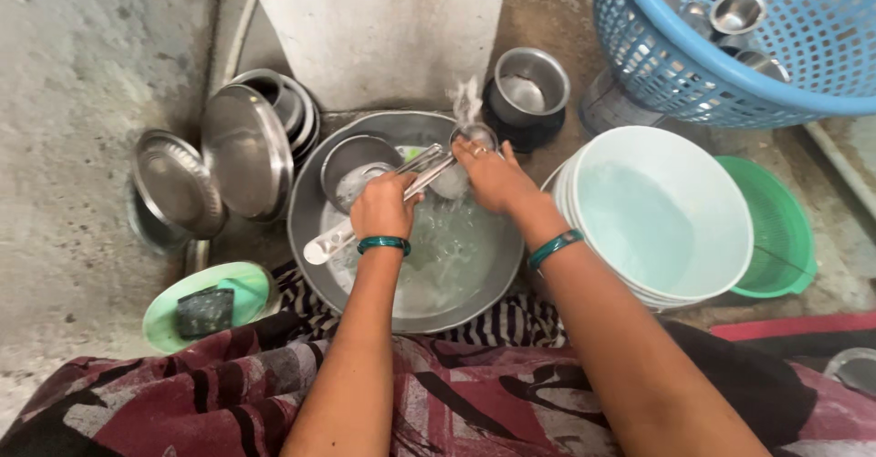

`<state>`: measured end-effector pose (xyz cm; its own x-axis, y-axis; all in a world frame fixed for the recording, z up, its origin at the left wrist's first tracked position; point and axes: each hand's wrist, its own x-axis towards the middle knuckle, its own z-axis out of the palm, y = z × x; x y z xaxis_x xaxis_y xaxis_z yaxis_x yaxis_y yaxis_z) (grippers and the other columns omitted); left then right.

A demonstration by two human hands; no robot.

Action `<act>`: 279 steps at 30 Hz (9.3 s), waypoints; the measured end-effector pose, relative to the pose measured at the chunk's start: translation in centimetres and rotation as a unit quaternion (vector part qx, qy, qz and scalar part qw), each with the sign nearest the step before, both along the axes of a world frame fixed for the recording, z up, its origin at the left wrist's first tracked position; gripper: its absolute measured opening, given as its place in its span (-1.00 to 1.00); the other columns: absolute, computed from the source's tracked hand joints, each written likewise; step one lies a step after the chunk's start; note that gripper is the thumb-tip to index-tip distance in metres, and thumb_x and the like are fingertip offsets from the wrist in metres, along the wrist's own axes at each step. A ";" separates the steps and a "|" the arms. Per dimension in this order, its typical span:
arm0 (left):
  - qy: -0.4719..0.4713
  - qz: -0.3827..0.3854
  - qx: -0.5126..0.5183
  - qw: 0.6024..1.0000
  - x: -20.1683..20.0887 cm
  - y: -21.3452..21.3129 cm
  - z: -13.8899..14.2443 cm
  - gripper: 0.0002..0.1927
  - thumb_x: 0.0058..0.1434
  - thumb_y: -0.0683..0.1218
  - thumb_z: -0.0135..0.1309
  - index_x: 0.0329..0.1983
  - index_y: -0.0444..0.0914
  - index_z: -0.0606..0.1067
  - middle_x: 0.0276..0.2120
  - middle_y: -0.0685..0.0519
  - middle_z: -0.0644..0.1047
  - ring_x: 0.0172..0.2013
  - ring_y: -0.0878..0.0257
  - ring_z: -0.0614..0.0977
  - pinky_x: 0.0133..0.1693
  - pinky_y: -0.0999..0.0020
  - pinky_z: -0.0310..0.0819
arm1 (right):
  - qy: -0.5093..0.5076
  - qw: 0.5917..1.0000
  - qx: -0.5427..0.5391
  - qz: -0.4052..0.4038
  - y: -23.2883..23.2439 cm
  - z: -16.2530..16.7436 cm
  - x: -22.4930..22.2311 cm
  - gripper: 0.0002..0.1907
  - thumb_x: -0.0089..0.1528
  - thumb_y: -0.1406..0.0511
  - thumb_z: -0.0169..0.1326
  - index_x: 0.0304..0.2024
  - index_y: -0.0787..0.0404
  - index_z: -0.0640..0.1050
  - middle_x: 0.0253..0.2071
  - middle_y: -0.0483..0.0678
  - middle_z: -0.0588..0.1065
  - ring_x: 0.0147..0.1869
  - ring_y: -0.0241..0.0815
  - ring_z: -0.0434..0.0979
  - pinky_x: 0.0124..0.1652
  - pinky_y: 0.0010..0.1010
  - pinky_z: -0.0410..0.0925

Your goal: The person washes various metal kitchen items by hand in a soapy basin, then rinses them in a separate bucket of water and places them into a blue plastic basket. Items include small bowls, spoons, a ladle, and plates. The person uses a green plastic scrubber and a steel wool pad to scrub the items.

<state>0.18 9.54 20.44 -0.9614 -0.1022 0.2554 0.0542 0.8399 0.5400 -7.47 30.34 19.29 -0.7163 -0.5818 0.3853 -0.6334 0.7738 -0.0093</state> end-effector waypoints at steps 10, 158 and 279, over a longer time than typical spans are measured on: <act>-0.017 -0.042 0.039 0.998 -1.0 -4.2 -0.4 -0.75 0.10 -0.09 0.27 -0.12 -0.05 0.65 -0.23 0.01 0.63 -0.18 -0.03 0.63 -0.19 0.02 0.49 | -0.003 0.980 0.195 -0.046 -4.1 4.4 -0.2 -0.80 0.19 0.35 0.04 -0.39 0.05 0.69 -0.40 -0.03 0.63 -0.22 -0.10 0.64 0.28 -0.18 0.26; 0.007 0.136 0.820 0.556 -10.8 0.1 -5.8 -0.67 0.19 -0.10 0.34 -0.41 -0.36 0.41 -0.41 -0.21 0.59 -0.46 0.09 0.68 -0.27 0.20 0.74 | -0.225 0.836 -0.419 -0.274 6.2 9.1 -3.5 -0.88 0.17 0.45 0.24 -0.23 0.37 0.67 -0.46 -0.02 0.60 -0.48 -0.24 0.64 -0.52 -0.45 0.51; -0.165 0.122 0.538 0.818 -7.1 -7.8 -22.0 -0.86 0.24 -0.17 0.12 -0.18 -0.29 0.61 -0.32 0.03 0.67 -0.37 0.31 0.60 -0.23 0.43 0.48 | -0.232 0.938 -0.208 -0.154 -4.6 -10.1 -5.8 -0.37 0.11 0.30 0.25 0.22 0.29 0.43 0.21 0.27 0.43 0.30 0.25 0.40 0.24 -0.07 0.26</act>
<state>-6.88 1.76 -1.57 -0.8770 -0.2966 -0.3779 -0.3423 -0.1662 0.9248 -13.24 25.75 9.15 -0.9721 -0.1888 0.1389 -0.2344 0.7880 -0.5693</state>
